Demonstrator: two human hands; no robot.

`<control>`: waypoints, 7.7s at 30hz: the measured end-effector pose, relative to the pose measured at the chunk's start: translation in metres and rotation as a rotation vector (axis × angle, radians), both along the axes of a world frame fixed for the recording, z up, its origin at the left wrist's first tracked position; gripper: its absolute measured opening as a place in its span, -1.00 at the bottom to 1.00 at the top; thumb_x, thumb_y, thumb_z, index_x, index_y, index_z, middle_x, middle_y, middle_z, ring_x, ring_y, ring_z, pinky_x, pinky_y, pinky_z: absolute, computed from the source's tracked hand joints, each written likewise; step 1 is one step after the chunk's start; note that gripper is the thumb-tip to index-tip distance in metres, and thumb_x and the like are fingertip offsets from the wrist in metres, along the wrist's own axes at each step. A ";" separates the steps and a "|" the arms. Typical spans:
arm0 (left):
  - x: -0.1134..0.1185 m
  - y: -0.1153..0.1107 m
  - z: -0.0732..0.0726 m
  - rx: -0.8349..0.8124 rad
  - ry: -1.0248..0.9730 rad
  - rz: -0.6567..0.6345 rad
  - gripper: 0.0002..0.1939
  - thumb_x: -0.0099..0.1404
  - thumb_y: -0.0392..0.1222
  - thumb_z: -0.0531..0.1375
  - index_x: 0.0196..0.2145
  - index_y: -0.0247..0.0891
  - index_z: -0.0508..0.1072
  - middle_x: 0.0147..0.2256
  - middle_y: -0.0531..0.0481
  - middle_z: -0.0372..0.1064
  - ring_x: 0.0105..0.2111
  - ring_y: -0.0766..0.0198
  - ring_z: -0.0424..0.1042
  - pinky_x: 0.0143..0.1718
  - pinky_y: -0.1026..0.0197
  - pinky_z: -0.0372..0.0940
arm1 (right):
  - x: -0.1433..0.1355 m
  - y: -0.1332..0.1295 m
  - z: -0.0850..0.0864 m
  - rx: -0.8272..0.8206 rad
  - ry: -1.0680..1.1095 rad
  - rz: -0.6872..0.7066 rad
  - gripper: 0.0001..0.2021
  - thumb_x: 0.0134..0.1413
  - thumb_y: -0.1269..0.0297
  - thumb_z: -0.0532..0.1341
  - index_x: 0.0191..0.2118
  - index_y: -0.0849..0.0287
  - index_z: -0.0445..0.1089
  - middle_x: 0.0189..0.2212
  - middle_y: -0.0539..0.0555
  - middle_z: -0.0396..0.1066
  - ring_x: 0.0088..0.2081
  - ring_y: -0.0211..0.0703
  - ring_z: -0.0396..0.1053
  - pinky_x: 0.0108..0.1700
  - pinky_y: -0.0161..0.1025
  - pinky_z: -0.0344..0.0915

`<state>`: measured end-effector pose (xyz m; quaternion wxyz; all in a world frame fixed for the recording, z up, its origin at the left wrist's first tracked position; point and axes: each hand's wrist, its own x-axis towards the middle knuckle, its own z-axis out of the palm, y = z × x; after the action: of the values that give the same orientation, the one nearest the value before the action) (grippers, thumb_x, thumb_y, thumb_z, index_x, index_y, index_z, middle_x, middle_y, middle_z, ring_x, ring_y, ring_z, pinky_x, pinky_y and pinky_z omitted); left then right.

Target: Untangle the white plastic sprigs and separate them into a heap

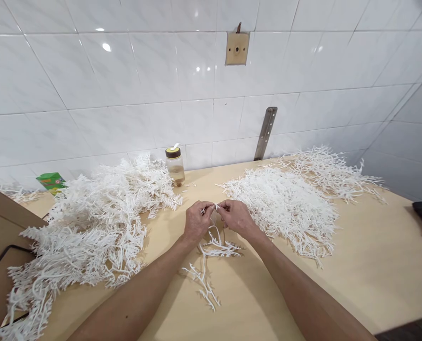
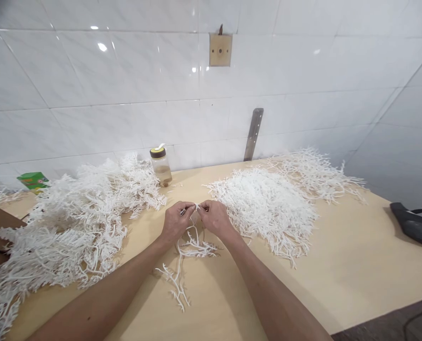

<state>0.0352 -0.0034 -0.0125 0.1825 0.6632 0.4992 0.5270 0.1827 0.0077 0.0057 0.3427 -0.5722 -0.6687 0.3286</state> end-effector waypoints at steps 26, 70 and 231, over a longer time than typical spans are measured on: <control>0.003 0.000 0.009 -0.493 -0.509 -0.198 -0.62 0.04 0.08 0.34 -0.39 -0.35 0.54 -0.70 0.19 0.08 -0.68 0.49 -0.03 -0.62 0.35 -0.10 | 0.000 -0.003 -0.004 0.529 -0.247 -0.022 -0.84 0.19 0.39 0.13 -0.33 0.18 0.47 -0.35 0.07 0.49 -0.33 -0.20 0.38 -0.24 -0.28 0.22; -0.008 0.005 0.001 -0.017 0.461 -0.031 -0.85 0.23 -0.36 0.10 -0.45 -0.24 0.42 -0.43 -0.03 0.36 -0.39 0.23 0.33 -0.35 0.20 0.18 | -0.017 -0.008 -0.003 0.297 -0.638 -0.074 -0.86 0.16 0.46 0.10 -0.34 0.23 0.40 -0.37 0.18 0.44 -0.40 -0.15 0.36 -0.42 -0.26 0.04; 0.002 0.002 0.001 -0.461 -0.431 -0.182 -0.72 0.08 -0.02 0.31 -0.38 -0.25 0.39 -0.63 0.09 0.36 -0.64 0.27 0.40 -0.64 0.31 0.24 | 0.013 0.002 0.009 0.156 -0.153 -0.012 -0.81 0.06 0.22 0.14 -0.43 0.17 0.45 -0.53 0.01 0.46 -0.52 -0.22 0.34 -0.40 -0.30 0.18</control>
<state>0.0367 -0.0016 -0.0116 0.4755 0.5195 0.4941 0.5098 0.1955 0.0094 0.0148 0.3360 -0.5714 -0.7129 0.2289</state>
